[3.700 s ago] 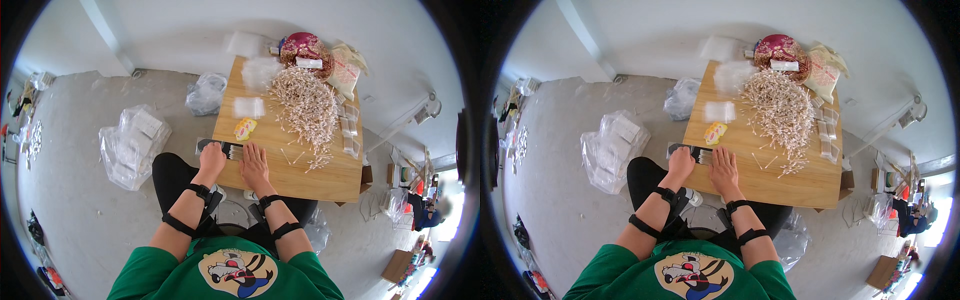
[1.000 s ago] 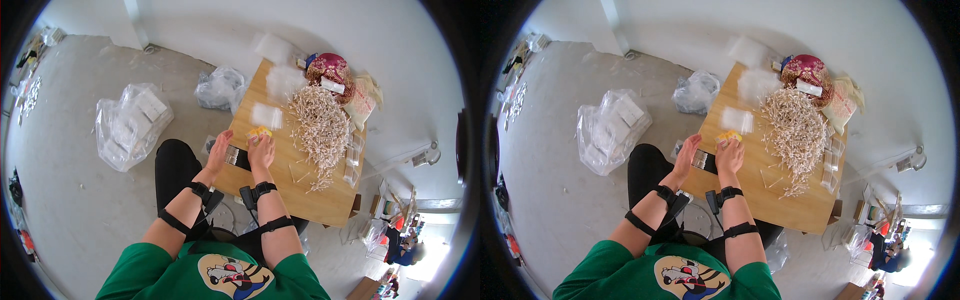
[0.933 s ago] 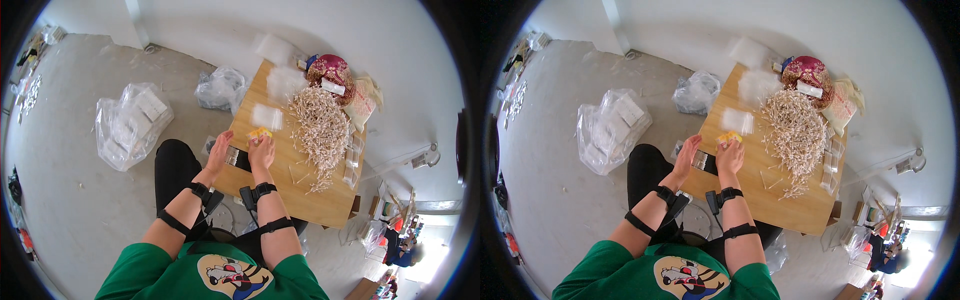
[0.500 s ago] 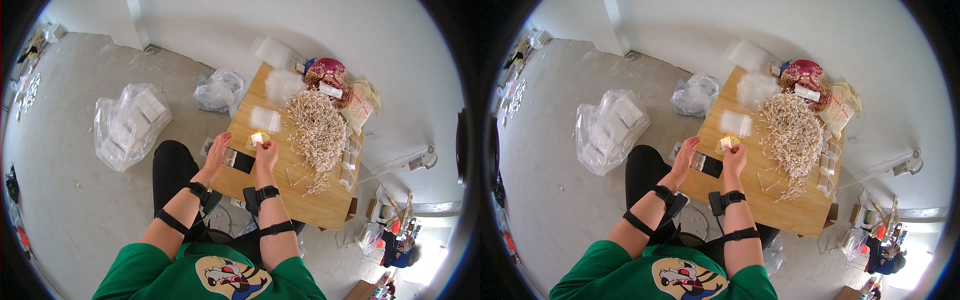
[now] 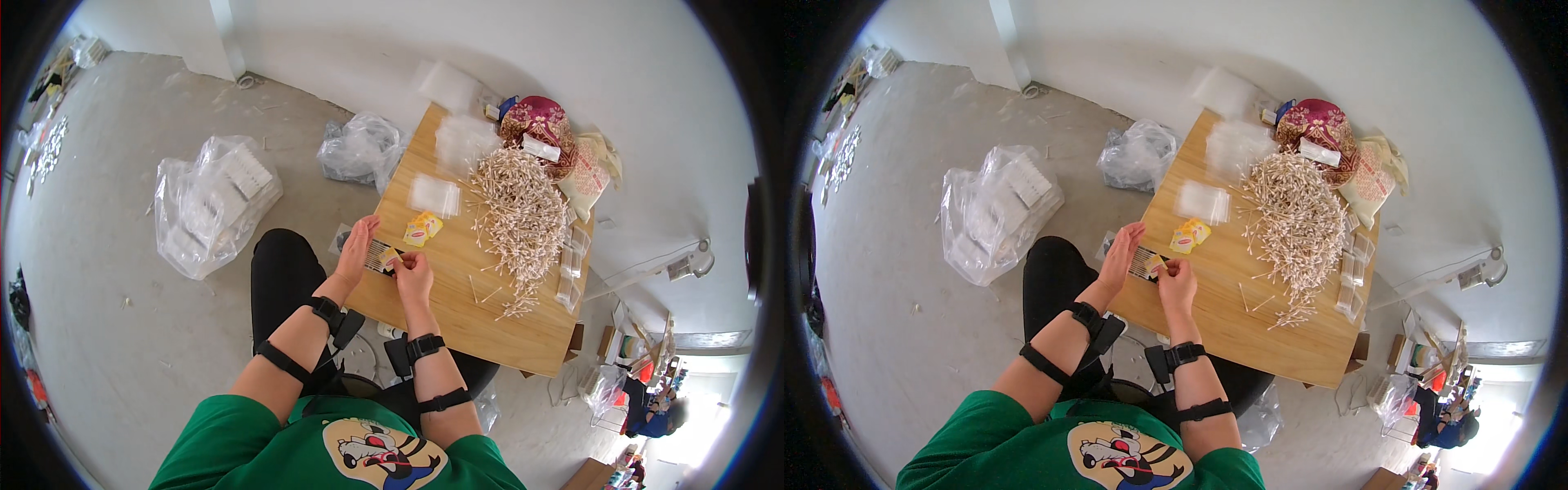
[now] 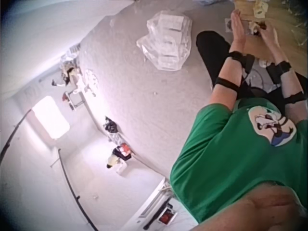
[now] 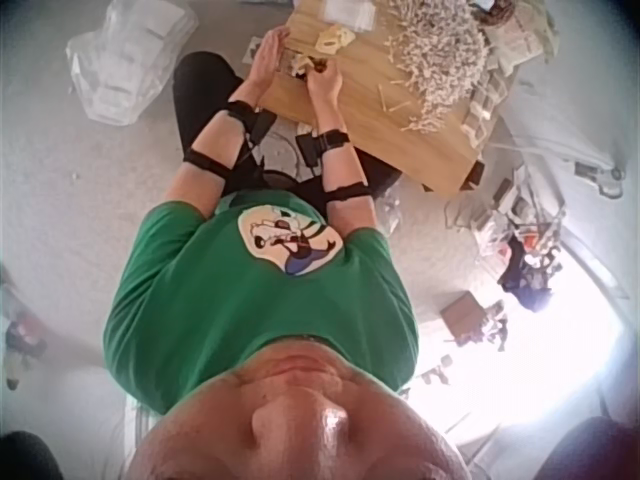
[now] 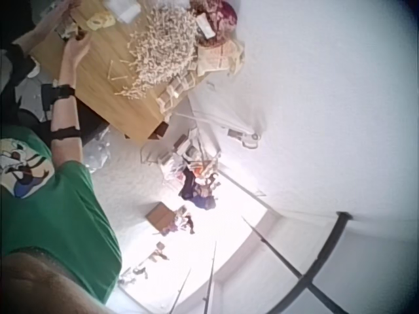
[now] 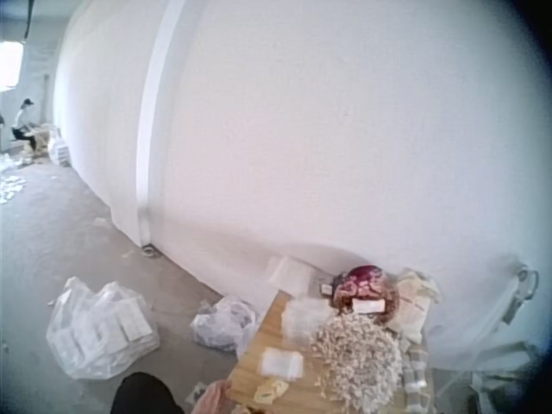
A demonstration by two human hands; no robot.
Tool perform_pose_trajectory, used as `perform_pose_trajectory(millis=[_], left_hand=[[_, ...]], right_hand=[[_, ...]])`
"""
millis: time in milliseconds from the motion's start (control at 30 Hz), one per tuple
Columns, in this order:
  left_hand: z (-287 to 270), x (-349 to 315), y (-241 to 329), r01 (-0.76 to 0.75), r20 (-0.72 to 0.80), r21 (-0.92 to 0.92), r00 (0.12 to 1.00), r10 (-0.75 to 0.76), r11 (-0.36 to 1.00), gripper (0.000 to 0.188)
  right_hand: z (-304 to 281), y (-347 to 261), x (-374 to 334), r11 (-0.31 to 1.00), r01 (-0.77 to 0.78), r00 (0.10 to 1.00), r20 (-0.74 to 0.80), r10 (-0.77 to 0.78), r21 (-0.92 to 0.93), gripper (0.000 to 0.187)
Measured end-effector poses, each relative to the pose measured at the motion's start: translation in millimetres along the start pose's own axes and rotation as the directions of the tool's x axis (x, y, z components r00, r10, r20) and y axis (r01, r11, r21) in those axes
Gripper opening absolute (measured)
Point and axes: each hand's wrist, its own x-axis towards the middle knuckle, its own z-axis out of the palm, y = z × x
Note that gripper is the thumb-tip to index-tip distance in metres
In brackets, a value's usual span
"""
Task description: The recorder is picking up cotton swabs and placing them into small plastic bags.
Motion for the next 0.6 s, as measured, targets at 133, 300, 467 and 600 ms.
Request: perform_pose_trajectory(millis=[133,300,467,600], left_hand=[[1.6,0.0,-0.4,0.020,-0.019,-0.012,1.000,-0.020,1.000,0.053],[5.1,-1.0,4.6,0.041,-0.015,-0.022,0.999,-0.041,0.999,0.055],[3.1,-1.9,1.8,0.028,-0.009,-0.061,1.000,-0.029,0.998,0.056],[0.5,-1.2,-1.2,-0.008,-0.011,-0.065,1.000,0.007,0.998,0.057]], right_hand=[[3.8,3.9,6.8,0.993,0.065,0.998,0.018,-0.064,-0.098,0.015],[9.3,-5.0,7.6,0.980,0.106,0.992,0.084,-0.093,-0.168,0.015],[15.8,-17.5,1.7,0.886,0.266,0.964,0.107,-0.244,-0.381,0.022],[19.7,-20.8,-3.4,0.869,0.285,0.959,0.124,-0.256,-0.404,0.023]])
